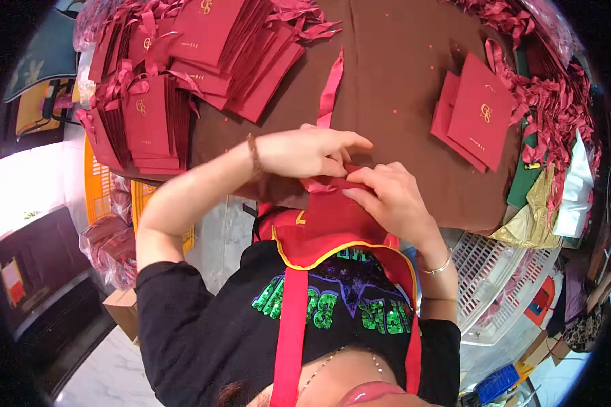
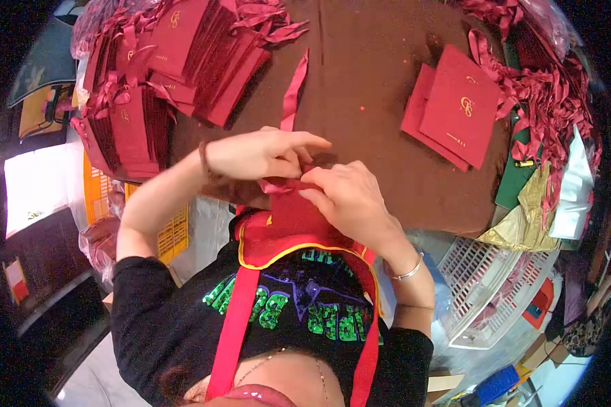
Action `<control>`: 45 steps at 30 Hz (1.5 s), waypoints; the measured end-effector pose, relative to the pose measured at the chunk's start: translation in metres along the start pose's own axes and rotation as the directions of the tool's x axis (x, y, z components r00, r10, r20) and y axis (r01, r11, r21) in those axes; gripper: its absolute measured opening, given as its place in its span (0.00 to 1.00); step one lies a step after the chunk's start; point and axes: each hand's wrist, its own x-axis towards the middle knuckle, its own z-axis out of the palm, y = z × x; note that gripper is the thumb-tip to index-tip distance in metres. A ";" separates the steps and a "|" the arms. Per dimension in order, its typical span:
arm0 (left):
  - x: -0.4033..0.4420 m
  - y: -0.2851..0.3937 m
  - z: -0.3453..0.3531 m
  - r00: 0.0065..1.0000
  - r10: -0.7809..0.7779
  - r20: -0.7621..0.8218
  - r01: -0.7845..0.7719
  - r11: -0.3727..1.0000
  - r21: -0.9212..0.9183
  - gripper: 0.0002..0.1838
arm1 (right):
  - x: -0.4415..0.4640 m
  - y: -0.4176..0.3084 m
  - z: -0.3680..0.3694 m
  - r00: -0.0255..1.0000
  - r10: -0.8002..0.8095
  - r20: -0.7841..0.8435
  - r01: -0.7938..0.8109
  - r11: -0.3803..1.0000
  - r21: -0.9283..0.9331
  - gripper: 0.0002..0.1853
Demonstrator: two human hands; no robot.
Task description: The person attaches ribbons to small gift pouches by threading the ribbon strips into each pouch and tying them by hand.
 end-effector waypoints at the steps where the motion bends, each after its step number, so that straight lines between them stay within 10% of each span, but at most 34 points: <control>1: 0.003 -0.003 -0.003 1.000 -0.004 -0.006 0.004 1.000 -0.003 0.28 | 0.000 -0.001 0.000 0.998 -0.057 0.016 0.057 0.998 -0.014 0.09; 7: 0.012 0.012 -0.011 0.936 -0.138 0.325 0.082 0.981 0.178 0.35 | -0.002 -0.009 0.005 0.997 -0.083 0.001 0.083 0.996 -0.035 0.08; 12: 0.016 0.003 -0.002 0.914 -0.070 0.400 0.116 0.989 -0.091 0.34 | -0.006 -0.014 -0.001 0.995 -0.103 0.007 0.104 0.995 -0.008 0.07; 19: 0.020 -0.007 0.012 1.000 0.015 -0.005 -0.015 0.828 -0.561 0.30 | -0.006 -0.007 0.002 0.982 -0.190 0.020 0.189 0.981 0.050 0.06; 22: 0.033 -0.007 0.001 0.918 0.045 -0.395 -0.201 0.909 -0.365 0.26 | -0.002 -0.007 0.004 0.989 -0.147 -0.033 0.147 0.989 -0.011 0.07; 24: 0.030 -0.010 -0.004 0.763 0.230 -0.604 -0.107 0.967 0.233 0.20 | 0.002 0.004 0.001 0.993 -0.067 -0.095 0.065 0.998 -0.026 0.09; 26: 0.033 -0.025 -0.012 0.615 0.460 -0.640 0.159 0.723 0.672 0.15 | 0.004 0.011 -0.003 0.996 0.024 -0.090 -0.025 1.000 -0.002 0.09; 33: 0.036 -0.050 0.006 0.711 0.297 -0.638 0.448 0.509 0.735 0.11 | 0.000 0.036 0.011 0.953 0.298 -0.061 -0.280 0.938 0.203 0.13; 36: 0.030 -0.063 0.006 0.657 0.448 -0.606 0.262 0.618 0.741 0.09 | -0.004 0.033 0.014 0.890 0.439 -0.120 -0.364 0.845 0.392 0.13; 39: 0.020 -0.067 0.004 0.563 0.409 -0.718 -0.012 0.873 0.488 0.10 | -0.013 0.037 0.015 0.911 0.098 -0.401 -0.156 0.981 -0.114 0.14; 41: 0.005 -0.035 0.000 0.669 -0.060 -0.741 0.062 0.998 -0.025 0.11 | -0.026 0.036 0.012 0.950 0.203 -0.239 -0.243 0.958 -0.152 0.15; 43: 0.008 -0.039 0.005 0.653 0.181 -0.736 -0.291 0.956 -0.023 0.13 | -0.030 0.032 0.018 0.944 0.214 -0.252 -0.255 0.956 -0.142 0.16; 45: 0.006 -0.019 0.017 0.730 0.304 -0.612 -0.224 0.953 0.206 0.08 | -0.030 0.026 0.024 0.939 0.221 -0.265 -0.263 0.955 -0.134 0.17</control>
